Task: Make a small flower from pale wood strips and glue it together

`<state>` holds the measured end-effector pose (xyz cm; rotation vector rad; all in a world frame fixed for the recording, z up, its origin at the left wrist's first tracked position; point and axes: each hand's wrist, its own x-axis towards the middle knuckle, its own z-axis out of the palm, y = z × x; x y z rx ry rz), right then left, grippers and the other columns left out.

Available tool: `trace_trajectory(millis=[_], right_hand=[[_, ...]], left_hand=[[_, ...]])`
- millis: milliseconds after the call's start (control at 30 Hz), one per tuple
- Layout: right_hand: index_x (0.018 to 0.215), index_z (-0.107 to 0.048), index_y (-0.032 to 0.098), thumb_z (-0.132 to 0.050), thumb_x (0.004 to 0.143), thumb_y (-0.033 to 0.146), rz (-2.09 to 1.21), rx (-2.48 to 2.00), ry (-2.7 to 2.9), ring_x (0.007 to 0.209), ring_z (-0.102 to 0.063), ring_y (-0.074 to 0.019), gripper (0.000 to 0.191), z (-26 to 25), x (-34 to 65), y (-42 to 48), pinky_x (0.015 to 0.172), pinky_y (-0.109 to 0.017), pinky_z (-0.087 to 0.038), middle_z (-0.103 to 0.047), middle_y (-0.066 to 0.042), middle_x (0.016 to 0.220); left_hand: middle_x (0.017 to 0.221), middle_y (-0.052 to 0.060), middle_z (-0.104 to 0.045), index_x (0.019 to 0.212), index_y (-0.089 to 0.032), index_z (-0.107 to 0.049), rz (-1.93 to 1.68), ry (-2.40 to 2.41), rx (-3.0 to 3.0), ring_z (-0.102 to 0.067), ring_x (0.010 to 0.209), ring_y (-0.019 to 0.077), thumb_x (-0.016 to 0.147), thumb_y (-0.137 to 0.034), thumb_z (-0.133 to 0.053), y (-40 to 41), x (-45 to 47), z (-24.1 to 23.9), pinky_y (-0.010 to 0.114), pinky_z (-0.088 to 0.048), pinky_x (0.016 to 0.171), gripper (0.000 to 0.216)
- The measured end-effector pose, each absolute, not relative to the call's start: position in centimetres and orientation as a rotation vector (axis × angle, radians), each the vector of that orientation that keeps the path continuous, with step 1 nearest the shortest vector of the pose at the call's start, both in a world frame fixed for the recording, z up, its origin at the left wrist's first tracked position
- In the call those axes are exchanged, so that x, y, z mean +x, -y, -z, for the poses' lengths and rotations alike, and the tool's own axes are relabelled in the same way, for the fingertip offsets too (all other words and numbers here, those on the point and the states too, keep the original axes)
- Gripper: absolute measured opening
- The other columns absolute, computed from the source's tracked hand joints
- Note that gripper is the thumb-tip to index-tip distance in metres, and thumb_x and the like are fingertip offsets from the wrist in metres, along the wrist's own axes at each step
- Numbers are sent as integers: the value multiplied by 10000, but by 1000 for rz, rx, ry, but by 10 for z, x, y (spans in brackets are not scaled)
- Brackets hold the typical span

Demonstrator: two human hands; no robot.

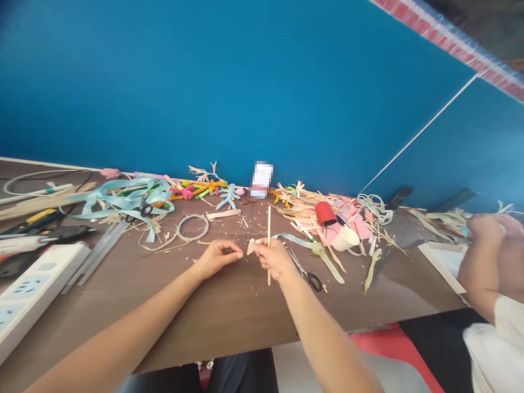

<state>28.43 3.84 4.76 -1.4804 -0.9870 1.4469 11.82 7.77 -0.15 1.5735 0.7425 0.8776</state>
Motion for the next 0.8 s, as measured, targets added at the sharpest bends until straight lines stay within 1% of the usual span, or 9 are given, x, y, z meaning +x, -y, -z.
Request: trace_trajectory(millis=[67,133,200,267,433,600,667,733,800], right_hand=[[576,-504,158,-646,591,351,-1164,-1623,1143,316,-215,-16,240,-57,310,-40,334,-177,-114,-356,91,399],[556,-508,158,-647,591,343,-872,-1765,1273,340,-249,-32,234,-66,345,-45,347,-186,-145,-365,78,399],[547,-499,166,-618,617,334,-675,-1948,1354,343,-273,-52,217,-73,382,-53,354,-197,-179,-354,73,382],[519,-472,176,-575,648,296,-488,-2220,1427,348,-317,-69,204,-75,413,-64,367,-206,-219,-376,60,382],[465,-467,184,-611,601,218,-402,-2440,1481,393,-414,-115,201,-66,444,-87,411,-232,-272,-415,24,382],[529,-529,163,-635,580,166,-247,-2621,1516,602,-537,-192,118,-58,447,-96,529,-270,-332,-533,-62,533],[549,-546,147,-627,602,167,-227,-2678,1528,667,-557,-205,99,-56,449,-96,567,-280,-343,-563,-96,589],[551,-554,139,-614,628,178,-236,-2722,1548,684,-565,-205,105,-55,452,-95,578,-280,-349,-574,-109,598],[539,-557,141,-611,635,192,-263,-2756,1572,651,-566,-201,122,-54,454,-93,562,-273,-355,-572,-102,561]], left_hand=[[687,44,-634,693,-143,-642,-894,-767,1554,-551,622,130,642,-341,-621,-78,118,1,225,-436,584,205],[703,46,-636,709,-147,-640,-902,-781,1534,-552,620,131,639,-345,-620,-78,119,1,223,-439,575,212],[702,46,-635,704,-149,-639,-903,-778,1535,-549,615,129,641,-346,-616,-79,119,2,219,-439,568,208],[697,45,-634,696,-148,-638,-901,-769,1544,-545,612,127,646,-345,-609,-80,119,3,215,-438,564,205],[653,31,-611,685,-136,-620,-876,-783,1521,-504,543,101,677,-357,-575,-82,119,5,209,-417,541,225],[645,28,-608,673,-131,-614,-850,-819,1513,-494,531,98,672,-355,-575,-81,119,2,208,-405,533,227],[643,28,-607,669,-130,-614,-843,-828,1520,-492,530,98,670,-356,-574,-81,119,0,210,-404,532,230],[644,29,-606,670,-129,-616,-839,-830,1525,-495,539,101,666,-357,-574,-80,120,-2,212,-407,537,232],[639,28,-603,669,-128,-615,-833,-833,1527,-496,543,102,662,-362,-576,-80,120,-4,213,-409,538,237]])
